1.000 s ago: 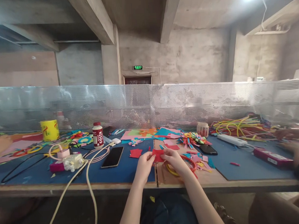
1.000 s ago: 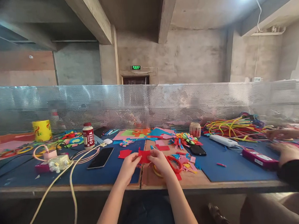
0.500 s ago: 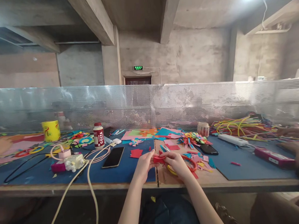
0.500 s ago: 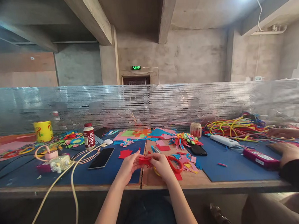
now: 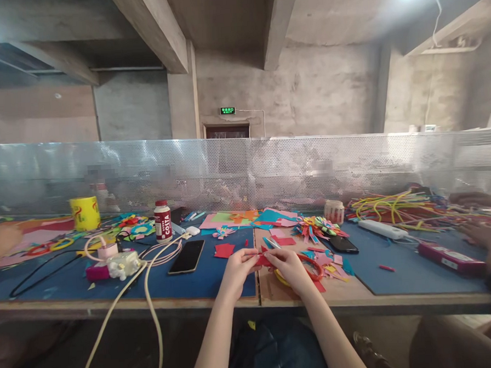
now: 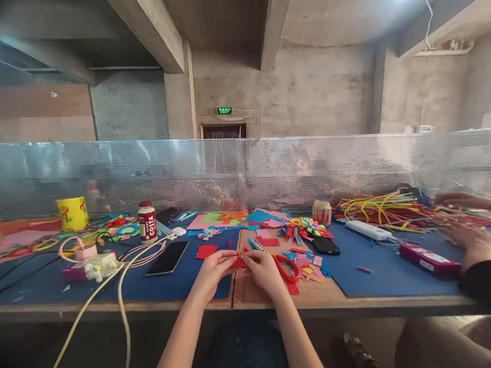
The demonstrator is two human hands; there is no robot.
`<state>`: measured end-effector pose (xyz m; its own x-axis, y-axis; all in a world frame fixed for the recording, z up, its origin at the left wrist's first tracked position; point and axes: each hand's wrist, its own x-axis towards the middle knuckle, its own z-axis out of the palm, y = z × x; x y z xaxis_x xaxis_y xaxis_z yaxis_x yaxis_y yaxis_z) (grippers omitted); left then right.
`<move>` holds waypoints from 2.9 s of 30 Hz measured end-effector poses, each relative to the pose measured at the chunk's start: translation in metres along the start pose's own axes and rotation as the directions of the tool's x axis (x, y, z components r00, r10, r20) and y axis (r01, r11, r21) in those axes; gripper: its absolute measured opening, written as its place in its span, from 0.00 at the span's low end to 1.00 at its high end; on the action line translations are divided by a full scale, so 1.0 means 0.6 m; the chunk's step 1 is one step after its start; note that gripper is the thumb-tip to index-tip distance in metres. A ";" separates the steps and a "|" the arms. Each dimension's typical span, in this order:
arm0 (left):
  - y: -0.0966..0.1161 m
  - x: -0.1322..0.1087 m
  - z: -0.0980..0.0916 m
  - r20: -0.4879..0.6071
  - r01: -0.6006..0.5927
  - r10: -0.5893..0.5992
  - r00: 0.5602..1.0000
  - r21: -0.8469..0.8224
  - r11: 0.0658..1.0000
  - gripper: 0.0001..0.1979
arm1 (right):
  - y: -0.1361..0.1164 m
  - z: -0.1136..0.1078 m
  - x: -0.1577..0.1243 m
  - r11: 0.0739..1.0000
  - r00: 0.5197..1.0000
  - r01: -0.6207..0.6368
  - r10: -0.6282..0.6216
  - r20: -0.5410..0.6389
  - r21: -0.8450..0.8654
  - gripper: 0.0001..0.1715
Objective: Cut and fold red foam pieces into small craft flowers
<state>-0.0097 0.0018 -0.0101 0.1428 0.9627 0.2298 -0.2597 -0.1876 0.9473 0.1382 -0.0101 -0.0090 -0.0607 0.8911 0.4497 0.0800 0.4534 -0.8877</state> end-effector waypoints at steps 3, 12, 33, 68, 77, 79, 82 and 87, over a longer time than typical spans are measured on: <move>-0.003 0.001 0.000 -0.009 -0.015 0.015 1.000 0.001 1.000 0.11 | 0.006 -0.001 0.002 0.998 0.999 -0.034 0.035 -0.027 0.052 0.14; -0.007 0.003 -0.001 -0.029 -0.047 0.048 0.998 0.019 0.999 0.12 | 0.012 -0.006 0.006 0.999 1.000 -0.021 0.021 -0.007 -0.050 0.13; -0.005 0.004 0.002 -0.037 -0.046 0.048 0.998 0.055 0.997 0.14 | 0.013 -0.007 0.005 0.999 0.999 -0.040 0.040 0.000 -0.013 0.14; -0.006 0.003 0.002 -0.034 0.005 -0.005 0.999 0.017 1.000 0.10 | 0.012 -0.005 0.003 0.999 0.999 0.006 -0.009 -0.051 -0.052 0.10; -0.008 0.003 0.001 -0.006 -0.032 0.032 0.999 0.028 0.999 0.13 | 0.007 0.004 0.012 0.965 0.994 0.109 -0.113 -0.004 -0.238 0.12; -0.010 0.003 0.001 0.009 -0.042 0.042 0.999 0.037 0.998 0.13 | 0.004 0.009 0.016 0.952 0.991 0.130 -0.128 0.025 -0.277 0.11; -0.012 0.004 0.001 0.018 -0.048 0.047 0.999 0.059 0.997 0.12 | 0.004 0.016 0.021 0.946 0.991 0.136 -0.136 0.021 -0.295 0.09; -0.013 0.003 0.001 0.024 -0.074 0.072 0.997 0.102 0.992 0.11 | 0.007 0.020 0.020 0.951 0.988 0.122 -0.144 -0.058 -0.284 0.08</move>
<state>-0.0066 0.0049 -0.0166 0.1470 0.9418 0.3025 -0.1705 -0.2771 0.9456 0.1261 0.0024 -0.0086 -0.0136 0.8159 0.5780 0.3511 0.5451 -0.7613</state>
